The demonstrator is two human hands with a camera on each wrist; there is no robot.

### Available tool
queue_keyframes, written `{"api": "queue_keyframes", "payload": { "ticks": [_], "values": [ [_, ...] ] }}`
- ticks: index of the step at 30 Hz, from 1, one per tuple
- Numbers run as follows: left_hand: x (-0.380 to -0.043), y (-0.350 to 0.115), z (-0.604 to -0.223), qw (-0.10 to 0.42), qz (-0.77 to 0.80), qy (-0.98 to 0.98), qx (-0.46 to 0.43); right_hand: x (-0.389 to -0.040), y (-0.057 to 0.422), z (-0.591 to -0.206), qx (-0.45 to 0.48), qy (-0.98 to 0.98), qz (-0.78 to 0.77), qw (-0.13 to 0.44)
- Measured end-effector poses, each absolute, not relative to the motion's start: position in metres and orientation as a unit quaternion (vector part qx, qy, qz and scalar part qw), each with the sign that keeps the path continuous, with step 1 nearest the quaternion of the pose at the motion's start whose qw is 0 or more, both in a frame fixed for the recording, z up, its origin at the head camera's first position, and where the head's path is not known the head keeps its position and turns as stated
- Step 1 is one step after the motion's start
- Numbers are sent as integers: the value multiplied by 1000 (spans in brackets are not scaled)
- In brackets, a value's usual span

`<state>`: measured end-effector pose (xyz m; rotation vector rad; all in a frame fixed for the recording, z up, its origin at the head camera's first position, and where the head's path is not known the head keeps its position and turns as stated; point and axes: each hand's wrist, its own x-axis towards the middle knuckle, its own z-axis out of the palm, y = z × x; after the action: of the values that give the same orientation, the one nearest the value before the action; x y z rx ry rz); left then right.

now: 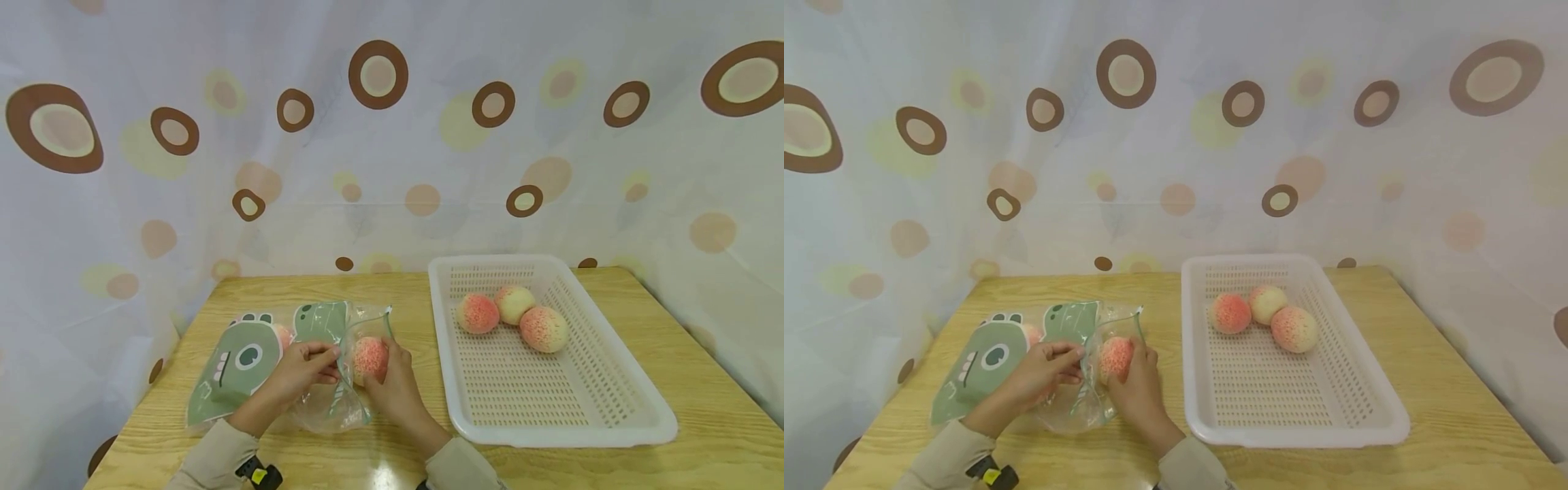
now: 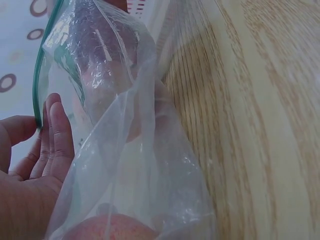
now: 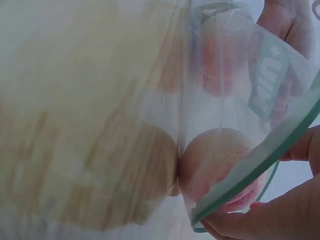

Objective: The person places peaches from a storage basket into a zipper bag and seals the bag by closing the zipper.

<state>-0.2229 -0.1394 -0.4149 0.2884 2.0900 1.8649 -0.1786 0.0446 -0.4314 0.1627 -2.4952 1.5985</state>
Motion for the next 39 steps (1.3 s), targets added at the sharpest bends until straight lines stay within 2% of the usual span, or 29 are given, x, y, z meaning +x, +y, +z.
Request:
{"api": "queue_keyframes", "payload": {
  "ticks": [9, 18, 28, 39],
  "values": [
    [-224, -139, -414, 158, 650, 736, 104, -168, 49, -409, 98, -822, 559, 54],
    [-223, -138, -415, 165, 653, 731, 105, -147, 63, -365, 162, -830, 534, 9],
    [-222, -137, -418, 160, 655, 733, 93, -139, 110, -318, 194, -868, 454, 51],
    [-223, -139, -417, 160, 653, 734, 96, -167, 191, -289, 143, -918, 367, 50]
  ]
}}
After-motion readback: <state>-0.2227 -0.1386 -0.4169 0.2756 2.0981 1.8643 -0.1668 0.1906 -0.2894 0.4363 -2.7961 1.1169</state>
